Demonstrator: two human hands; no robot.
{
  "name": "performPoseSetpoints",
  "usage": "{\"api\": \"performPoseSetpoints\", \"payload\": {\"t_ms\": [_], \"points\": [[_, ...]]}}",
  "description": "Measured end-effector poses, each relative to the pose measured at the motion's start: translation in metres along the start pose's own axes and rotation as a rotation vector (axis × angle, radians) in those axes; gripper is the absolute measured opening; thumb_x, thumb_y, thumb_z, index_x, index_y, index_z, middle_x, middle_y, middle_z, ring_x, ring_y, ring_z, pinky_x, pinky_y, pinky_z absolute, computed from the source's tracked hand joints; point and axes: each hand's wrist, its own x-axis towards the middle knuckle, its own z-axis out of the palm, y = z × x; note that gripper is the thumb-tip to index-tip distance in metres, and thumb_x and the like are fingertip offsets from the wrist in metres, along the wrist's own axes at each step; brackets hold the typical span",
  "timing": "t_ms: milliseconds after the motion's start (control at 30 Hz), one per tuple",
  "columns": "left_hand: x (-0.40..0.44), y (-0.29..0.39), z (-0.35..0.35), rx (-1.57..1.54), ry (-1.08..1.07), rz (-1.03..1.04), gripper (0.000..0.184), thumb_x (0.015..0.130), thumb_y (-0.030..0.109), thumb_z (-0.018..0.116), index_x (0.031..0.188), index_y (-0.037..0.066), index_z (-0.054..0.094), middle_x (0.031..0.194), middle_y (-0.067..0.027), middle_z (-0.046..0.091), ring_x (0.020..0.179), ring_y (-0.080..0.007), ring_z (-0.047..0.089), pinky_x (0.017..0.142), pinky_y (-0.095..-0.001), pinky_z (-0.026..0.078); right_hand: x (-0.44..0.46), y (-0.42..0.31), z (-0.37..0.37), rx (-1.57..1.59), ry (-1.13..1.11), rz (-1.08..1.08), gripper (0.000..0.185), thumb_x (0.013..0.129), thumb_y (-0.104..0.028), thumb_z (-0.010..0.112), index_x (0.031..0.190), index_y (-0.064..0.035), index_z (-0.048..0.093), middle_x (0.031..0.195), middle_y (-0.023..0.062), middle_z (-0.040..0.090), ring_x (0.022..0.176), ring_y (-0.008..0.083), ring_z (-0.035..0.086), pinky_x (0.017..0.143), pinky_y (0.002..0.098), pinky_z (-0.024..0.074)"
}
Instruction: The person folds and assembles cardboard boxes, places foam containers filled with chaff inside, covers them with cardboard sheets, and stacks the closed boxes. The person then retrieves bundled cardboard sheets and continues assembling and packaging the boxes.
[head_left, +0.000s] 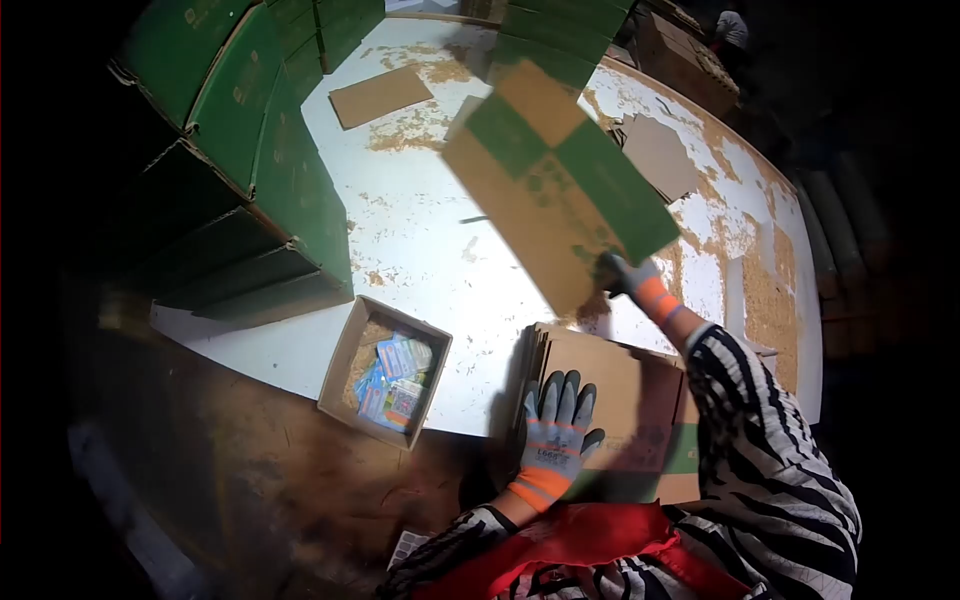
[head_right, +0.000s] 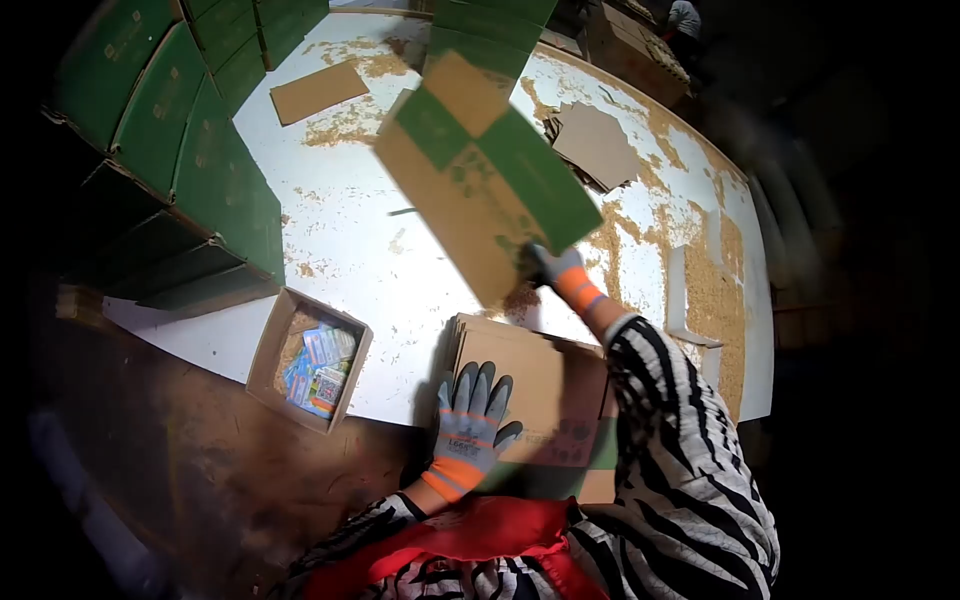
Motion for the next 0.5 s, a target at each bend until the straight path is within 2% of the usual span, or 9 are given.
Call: {"api": "performPoseSetpoints", "payload": {"t_ms": [100, 167, 233, 300, 367, 400, 433, 467, 500], "points": [[0.002, -0.001, -0.003, -0.019, 0.012, 0.014, 0.065, 0.087, 0.048, 0.052, 0.14, 0.011, 0.042, 0.149, -0.0175, 0.031, 0.136, -0.0367, 0.028, 0.11, -0.0595, 0.015, -0.042, 0.075, -0.153, -0.032, 0.342, 0.171, 0.049, 0.084, -0.036, 0.07, 0.11, 0.0038, 0.059, 0.088, 0.0136, 0.067, 0.06, 0.0241, 0.066, 0.046, 0.0342, 0.0557], [0.002, -0.001, -0.001, -0.008, 0.015, 0.005, 0.066, 0.087, 0.048, 0.053, 0.141, 0.012, 0.041, 0.149, -0.017, 0.031, 0.137, -0.0362, 0.027, 0.11, -0.0595, 0.014, -0.072, 0.127, -0.231, -0.11, 0.637, 0.089, 0.049, 0.083, -0.034, 0.072, 0.111, 0.0041, 0.059, 0.092, 0.0134, 0.067, 0.063, 0.023, 0.066, 0.046, 0.0338, 0.0541], [0.003, 0.001, 0.002, 0.001, 0.053, 0.007, 0.067, 0.087, 0.048, 0.054, 0.142, 0.012, 0.04, 0.148, -0.0169, 0.031, 0.137, -0.0362, 0.027, 0.111, -0.0593, 0.014, -0.114, 0.078, -0.225, -0.037, 0.62, 0.008, 0.047, 0.079, -0.03, 0.076, 0.106, 0.0065, 0.061, 0.087, 0.0134, 0.068, 0.064, 0.0233, 0.066, 0.046, 0.0326, 0.0528], [0.004, 0.005, 0.0, 0.038, 0.063, 0.017, 0.071, 0.085, 0.049, 0.057, 0.143, 0.012, 0.039, 0.148, -0.0169, 0.032, 0.137, -0.0373, 0.026, 0.111, -0.0587, 0.016, -0.132, 0.07, -0.225, -0.28, 0.55, -0.119, 0.041, 0.084, -0.028, 0.071, 0.109, 0.0032, 0.062, 0.092, 0.0111, 0.069, 0.074, 0.023, 0.066, 0.061, 0.0347, 0.0528], [0.001, 0.009, 0.004, 0.07, 0.036, -0.015, 0.072, 0.083, 0.048, 0.06, 0.143, 0.013, 0.039, 0.149, -0.0164, 0.032, 0.138, -0.0374, 0.025, 0.112, -0.0575, 0.016, -0.146, 0.061, -0.22, -1.184, 0.525, -0.614, 0.03, 0.09, -0.022, 0.063, 0.114, -0.0028, 0.062, 0.095, 0.0095, 0.069, 0.082, 0.0236, 0.065, 0.074, 0.0344, 0.0506], [0.002, 0.011, 0.003, 0.085, 0.021, -0.014, 0.072, 0.084, 0.048, 0.059, 0.143, 0.013, 0.039, 0.149, -0.0162, 0.031, 0.138, -0.037, 0.025, 0.112, -0.0579, 0.015, -0.154, 0.054, -0.216, -1.304, 0.534, -0.699, 0.027, 0.093, -0.018, 0.06, 0.116, -0.0057, 0.063, 0.097, 0.0088, 0.069, 0.086, 0.0239, 0.065, 0.08, 0.0343, 0.0495], [0.005, 0.014, 0.002, 0.102, 0.012, -0.016, 0.072, 0.084, 0.049, 0.059, 0.143, 0.013, 0.04, 0.149, -0.016, 0.03, 0.138, -0.0365, 0.024, 0.112, -0.0582, 0.015, -0.167, 0.024, -0.191, -0.438, 0.488, -0.335, 0.024, 0.093, -0.018, 0.059, 0.112, -0.0036, 0.064, 0.096, 0.0107, 0.068, 0.085, 0.0271, 0.064, 0.073, 0.0349, 0.0506], [0.006, 0.016, 0.0, 0.12, 0.003, -0.018, 0.071, 0.084, 0.049, 0.058, 0.143, 0.012, 0.04, 0.15, -0.0158, 0.029, 0.138, -0.0361, 0.024, 0.112, -0.0586, 0.015, -0.185, -0.003, -0.183, -0.273, 0.389, -0.111, 0.026, 0.092, -0.02, 0.06, 0.112, -0.0034, 0.064, 0.094, 0.0131, 0.067, 0.082, 0.0278, 0.063, 0.073, 0.036, 0.05], [0.007, 0.02, -0.006, 0.09, -0.003, -0.019, 0.071, 0.084, 0.045, 0.06, 0.142, 0.011, 0.039, 0.149, -0.0159, 0.03, 0.139, -0.0359, 0.024, 0.113, -0.0571, 0.015, -0.2, 0.007, -0.19, -0.876, 0.477, -0.601, 0.029, 0.092, -0.023, 0.061, 0.114, -0.0055, 0.063, 0.091, 0.0148, 0.067, 0.077, 0.0286, 0.063, 0.07, 0.0358, 0.0506]]}}
